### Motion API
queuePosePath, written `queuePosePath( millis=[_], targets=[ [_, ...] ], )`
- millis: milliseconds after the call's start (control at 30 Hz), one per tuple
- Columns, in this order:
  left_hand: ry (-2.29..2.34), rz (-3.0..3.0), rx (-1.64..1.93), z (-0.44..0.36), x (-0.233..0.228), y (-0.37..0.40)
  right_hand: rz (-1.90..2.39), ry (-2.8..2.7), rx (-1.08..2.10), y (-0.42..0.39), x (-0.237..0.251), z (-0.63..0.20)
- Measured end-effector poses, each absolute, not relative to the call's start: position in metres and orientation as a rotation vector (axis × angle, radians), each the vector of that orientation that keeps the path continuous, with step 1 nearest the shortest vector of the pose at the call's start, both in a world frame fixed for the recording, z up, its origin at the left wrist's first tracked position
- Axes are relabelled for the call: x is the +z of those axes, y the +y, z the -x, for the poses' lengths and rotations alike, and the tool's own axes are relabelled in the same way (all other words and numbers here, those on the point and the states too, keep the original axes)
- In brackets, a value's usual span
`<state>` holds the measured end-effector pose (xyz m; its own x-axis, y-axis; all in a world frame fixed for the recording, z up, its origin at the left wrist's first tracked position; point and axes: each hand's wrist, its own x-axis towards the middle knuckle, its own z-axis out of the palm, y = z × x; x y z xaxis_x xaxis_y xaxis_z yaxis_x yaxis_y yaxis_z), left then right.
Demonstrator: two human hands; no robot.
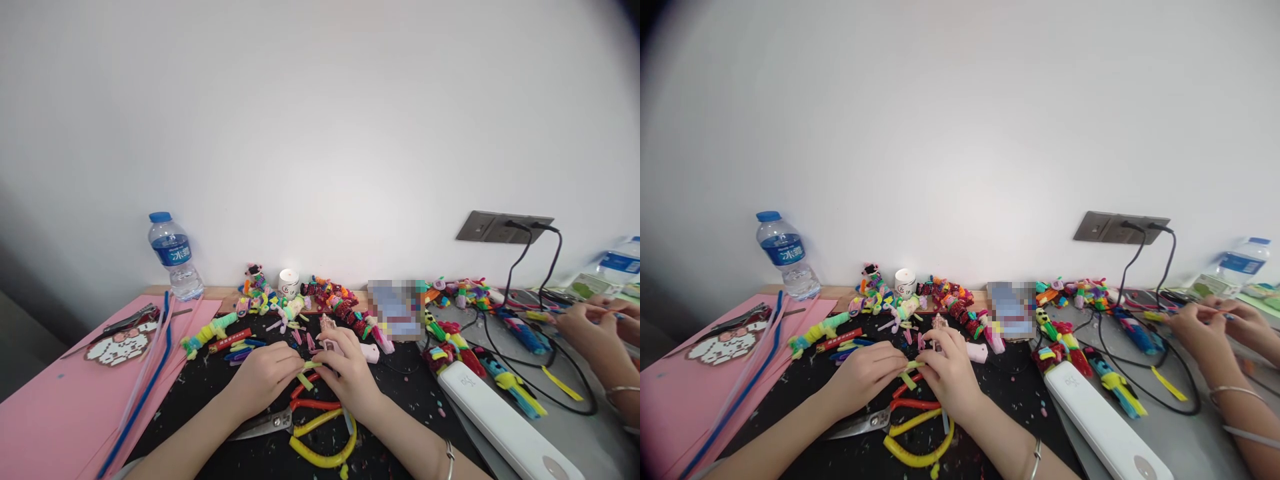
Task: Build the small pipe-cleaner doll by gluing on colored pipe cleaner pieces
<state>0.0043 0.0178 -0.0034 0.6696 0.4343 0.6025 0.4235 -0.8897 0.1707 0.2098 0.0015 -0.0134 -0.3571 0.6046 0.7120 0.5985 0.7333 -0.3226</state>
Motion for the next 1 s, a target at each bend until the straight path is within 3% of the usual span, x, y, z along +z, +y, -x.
queuePosePath(
  millis=[1000],
  targets=[
    [0.822,-2.752,1.065,0.0037,-0.0111,0.0244,0.977,-1.961,0.169,0.0021,-0.0136,-0.2094]
  ],
)
